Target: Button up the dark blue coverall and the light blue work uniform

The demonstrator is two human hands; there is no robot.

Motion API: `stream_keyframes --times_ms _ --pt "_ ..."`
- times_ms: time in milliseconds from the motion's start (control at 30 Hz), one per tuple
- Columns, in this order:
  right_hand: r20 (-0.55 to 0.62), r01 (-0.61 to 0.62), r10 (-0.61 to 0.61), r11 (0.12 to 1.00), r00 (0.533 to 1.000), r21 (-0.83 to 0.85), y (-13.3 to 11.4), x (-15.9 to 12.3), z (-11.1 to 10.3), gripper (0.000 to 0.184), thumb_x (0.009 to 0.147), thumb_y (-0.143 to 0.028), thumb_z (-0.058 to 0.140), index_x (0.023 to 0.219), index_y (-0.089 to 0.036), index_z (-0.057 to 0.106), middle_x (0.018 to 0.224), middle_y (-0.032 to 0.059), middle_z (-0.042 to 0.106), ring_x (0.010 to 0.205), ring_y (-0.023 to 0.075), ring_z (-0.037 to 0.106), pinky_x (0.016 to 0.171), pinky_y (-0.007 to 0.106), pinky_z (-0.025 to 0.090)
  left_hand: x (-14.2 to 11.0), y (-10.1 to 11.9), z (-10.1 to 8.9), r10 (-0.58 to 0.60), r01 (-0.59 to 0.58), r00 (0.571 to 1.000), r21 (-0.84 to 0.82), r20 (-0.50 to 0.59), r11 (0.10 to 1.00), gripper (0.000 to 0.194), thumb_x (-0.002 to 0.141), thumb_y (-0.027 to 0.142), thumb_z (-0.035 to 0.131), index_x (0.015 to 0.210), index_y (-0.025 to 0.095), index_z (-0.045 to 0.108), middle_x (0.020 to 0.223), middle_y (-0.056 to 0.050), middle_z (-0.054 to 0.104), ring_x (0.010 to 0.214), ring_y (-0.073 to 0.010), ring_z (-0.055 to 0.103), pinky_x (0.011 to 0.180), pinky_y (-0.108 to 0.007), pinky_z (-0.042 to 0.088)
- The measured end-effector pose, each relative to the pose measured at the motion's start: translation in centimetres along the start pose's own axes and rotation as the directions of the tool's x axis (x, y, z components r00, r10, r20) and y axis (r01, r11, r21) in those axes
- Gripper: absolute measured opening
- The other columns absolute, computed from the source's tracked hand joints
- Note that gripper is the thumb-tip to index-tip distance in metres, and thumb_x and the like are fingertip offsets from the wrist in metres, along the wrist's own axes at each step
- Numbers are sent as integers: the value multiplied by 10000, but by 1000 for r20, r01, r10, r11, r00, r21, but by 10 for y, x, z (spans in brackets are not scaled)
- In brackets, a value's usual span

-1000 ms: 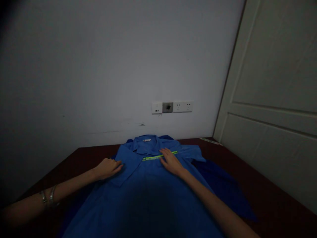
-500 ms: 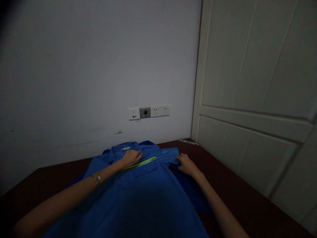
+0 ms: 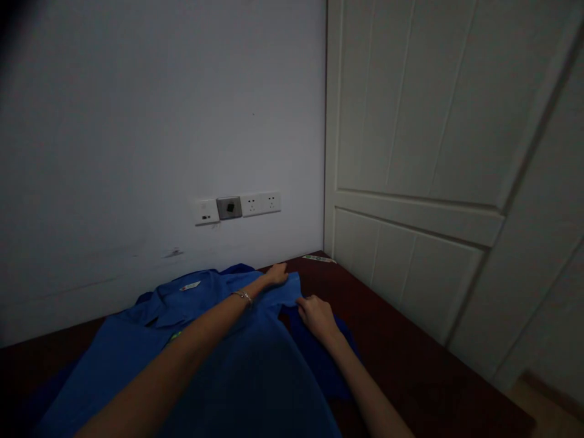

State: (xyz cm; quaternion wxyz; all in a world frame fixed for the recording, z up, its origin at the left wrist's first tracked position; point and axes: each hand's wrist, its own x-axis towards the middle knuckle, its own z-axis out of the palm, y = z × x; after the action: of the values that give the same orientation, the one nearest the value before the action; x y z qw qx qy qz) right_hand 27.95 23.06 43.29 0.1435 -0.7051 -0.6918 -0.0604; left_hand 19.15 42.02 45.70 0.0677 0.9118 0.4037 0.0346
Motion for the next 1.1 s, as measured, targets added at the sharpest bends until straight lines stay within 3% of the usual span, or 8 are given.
stream_keyframes --times_ms 267,400,533,667,767,933,1033,1100 --pt "40 -37 36 999 999 35 3 1 -2 291 850 -245 393 1057 -266 596 937 58 672 872 193 621 715 272 433 16 13 18 15 -12 998 44 -58 999 350 801 151 405 1133 91 502 1113 -194 568 1071 -269 515 881 -369 404" --pt "22 -51 49 995 999 86 4 2 -4 299 838 -221 403 1057 -271 600 968 48 670 906 195 615 743 281 435 21 15 19 16 -15 995 18 -96 1000 292 788 146 426 1028 104 587 1080 -165 598 1059 -253 522 904 -353 385" --pt "1 -67 68 977 998 203 5 3 -3 295 825 -227 423 1047 -275 612 990 26 668 925 186 611 748 270 445 24 14 6 31 -37 991 -47 -127 998 260 765 154 462 946 145 649 1002 -109 647 988 -212 561 885 -308 391" --pt "-80 -38 75 920 994 390 4 3 1 304 832 -348 439 1044 -233 624 977 34 671 872 180 625 744 265 462 18 3 -26 35 -57 982 -115 -188 992 274 749 165 481 952 137 663 951 -85 666 902 -187 583 826 -277 414" --pt "-170 -13 102 889 980 457 0 4 4 374 840 -437 418 1023 -194 636 977 60 670 858 194 626 770 289 463 3 -14 -57 30 -68 972 -158 -232 985 288 742 191 507 978 117 654 923 -67 669 826 -155 586 772 -242 431" --pt "-330 77 85 890 940 450 -18 7 -2 317 851 -401 415 959 -192 628 985 60 655 907 199 604 816 302 446 -49 -58 -104 21 -73 961 -179 -276 981 271 695 169 546 926 98 668 852 -44 670 737 -126 573 705 -203 438" --pt "-379 183 -32 911 925 369 -35 7 -11 259 874 -298 378 951 -186 599 958 61 633 876 178 589 782 280 444 -92 -89 -121 34 -70 960 -119 -279 990 244 672 156 548 867 84 676 824 -51 662 704 -129 563 674 -205 435" --pt "-392 303 -183 914 902 270 -48 4 -14 247 881 -222 353 955 -173 583 961 73 613 876 172 566 778 275 430 -122 -110 -124 50 -63 968 -47 -246 997 239 657 155 554 851 90 676 825 -51 653 705 -135 558 662 -206 430"
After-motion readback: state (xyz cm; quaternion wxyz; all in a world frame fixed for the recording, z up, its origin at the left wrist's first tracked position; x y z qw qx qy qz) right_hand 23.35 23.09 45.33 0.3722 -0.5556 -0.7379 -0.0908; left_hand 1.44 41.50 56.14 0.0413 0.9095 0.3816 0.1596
